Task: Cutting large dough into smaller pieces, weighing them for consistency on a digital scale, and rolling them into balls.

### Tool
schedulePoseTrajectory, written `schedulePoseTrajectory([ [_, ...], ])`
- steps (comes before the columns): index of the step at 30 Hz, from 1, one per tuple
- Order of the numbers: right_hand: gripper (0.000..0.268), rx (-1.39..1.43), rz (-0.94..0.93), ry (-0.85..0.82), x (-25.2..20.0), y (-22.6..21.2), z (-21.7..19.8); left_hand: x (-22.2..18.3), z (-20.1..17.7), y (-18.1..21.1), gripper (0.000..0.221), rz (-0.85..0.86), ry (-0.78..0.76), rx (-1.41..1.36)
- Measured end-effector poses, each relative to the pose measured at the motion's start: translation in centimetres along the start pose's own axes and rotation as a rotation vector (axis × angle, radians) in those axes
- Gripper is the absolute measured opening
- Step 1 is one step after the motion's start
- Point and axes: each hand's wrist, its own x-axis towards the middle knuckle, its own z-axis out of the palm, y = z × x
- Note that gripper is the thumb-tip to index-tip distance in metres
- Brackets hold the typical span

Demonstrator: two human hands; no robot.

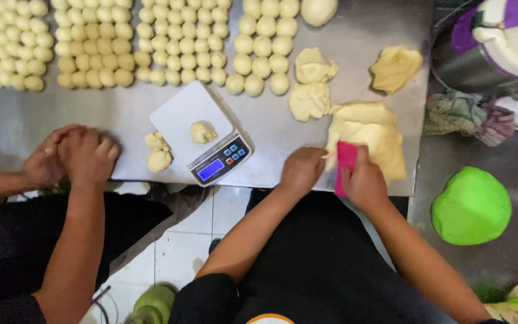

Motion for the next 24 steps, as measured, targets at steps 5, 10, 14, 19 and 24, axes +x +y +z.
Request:
schedulePoseTrajectory([
  [5, 0.05, -0.022, 0.062, -0.104, -2.9, 0.3, -1.5, -0.4, -3.8, 0.1, 0.021, -0.062, 0.017, -0.107],
  [10, 0.045, 0.091, -0.061, -0.028, -3.6, -1.7, -2.2, -0.7, -6.3, 1.6, 0.012, -0.104, 0.081, -0.19],
  [14, 0.057, 0.114, -0.144, -0.107, -0.9, -4.6, -0.2, -1.2, -6.0, 1.2, 0.01, -0.042, 0.086, -0.079],
  [19, 0.044, -0.038, -0.163, -0.098, 0.3, -5.7, 2.3, -1.9, -5.9, -0.3, 0.005, -0.113, 0.201, -0.003],
  [24, 0.046, -0.111, -0.169, -0.125, 0.2, -5.4, 2.4, 0.9, -16.3, -4.1, 0.008, -0.429, 0.309, 0.242],
])
